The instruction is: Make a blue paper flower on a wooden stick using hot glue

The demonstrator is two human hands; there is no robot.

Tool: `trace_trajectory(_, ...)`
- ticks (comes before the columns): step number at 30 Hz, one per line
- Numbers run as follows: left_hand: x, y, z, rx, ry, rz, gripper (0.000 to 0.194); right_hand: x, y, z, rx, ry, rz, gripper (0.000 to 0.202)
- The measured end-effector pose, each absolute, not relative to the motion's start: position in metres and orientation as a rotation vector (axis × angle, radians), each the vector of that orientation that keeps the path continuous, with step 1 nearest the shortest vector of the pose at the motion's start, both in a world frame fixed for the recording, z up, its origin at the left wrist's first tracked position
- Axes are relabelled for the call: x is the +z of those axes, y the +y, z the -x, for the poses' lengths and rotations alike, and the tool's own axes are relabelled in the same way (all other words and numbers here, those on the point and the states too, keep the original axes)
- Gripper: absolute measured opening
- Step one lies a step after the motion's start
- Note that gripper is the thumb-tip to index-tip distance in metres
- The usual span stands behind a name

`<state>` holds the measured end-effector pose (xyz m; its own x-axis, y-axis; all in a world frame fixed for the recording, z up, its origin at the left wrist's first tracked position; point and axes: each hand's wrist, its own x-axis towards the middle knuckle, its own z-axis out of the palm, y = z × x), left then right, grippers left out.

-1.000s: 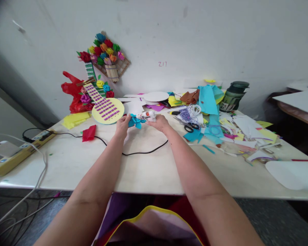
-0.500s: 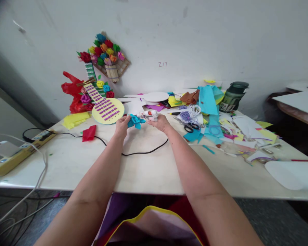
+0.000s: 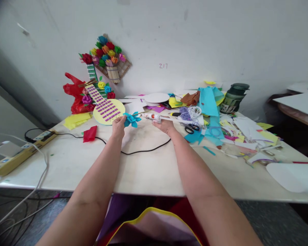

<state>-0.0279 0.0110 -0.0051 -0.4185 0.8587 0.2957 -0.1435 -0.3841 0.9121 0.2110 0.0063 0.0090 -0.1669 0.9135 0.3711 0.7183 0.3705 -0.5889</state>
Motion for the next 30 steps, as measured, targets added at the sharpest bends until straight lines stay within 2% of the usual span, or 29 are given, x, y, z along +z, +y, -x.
trace_trajectory(6, -0.004, 0.012, 0.033, 1.95, 1.163, -0.957, 0.037, 0.011, -0.001, -0.208, -0.003, -2.083, 1.752, 0.039)
trace_trajectory(13, -0.001, 0.008, 0.028, 1.875, 1.029, -0.962, 0.039, 0.003, 0.004, -0.197, 0.103, -2.242, 1.78, 0.052)
trace_trajectory(17, 0.001, 0.005, 0.026, 1.773, 1.018, -1.017, 0.039, 0.003, 0.001, -0.194, 0.039, -2.335, 1.754, 0.047)
trace_trajectory(24, 0.0, 0.003, 0.024, 1.623, 0.963, -1.126, 0.044, 0.015, -0.009, -0.19, -0.31, -2.155, 1.561, 0.037)
trace_trajectory(30, 0.004, -0.003, 0.019, 1.483, 0.961, -1.186, 0.045, 0.015, -0.003, -0.184, -0.286, -2.17, 1.254, 0.035)
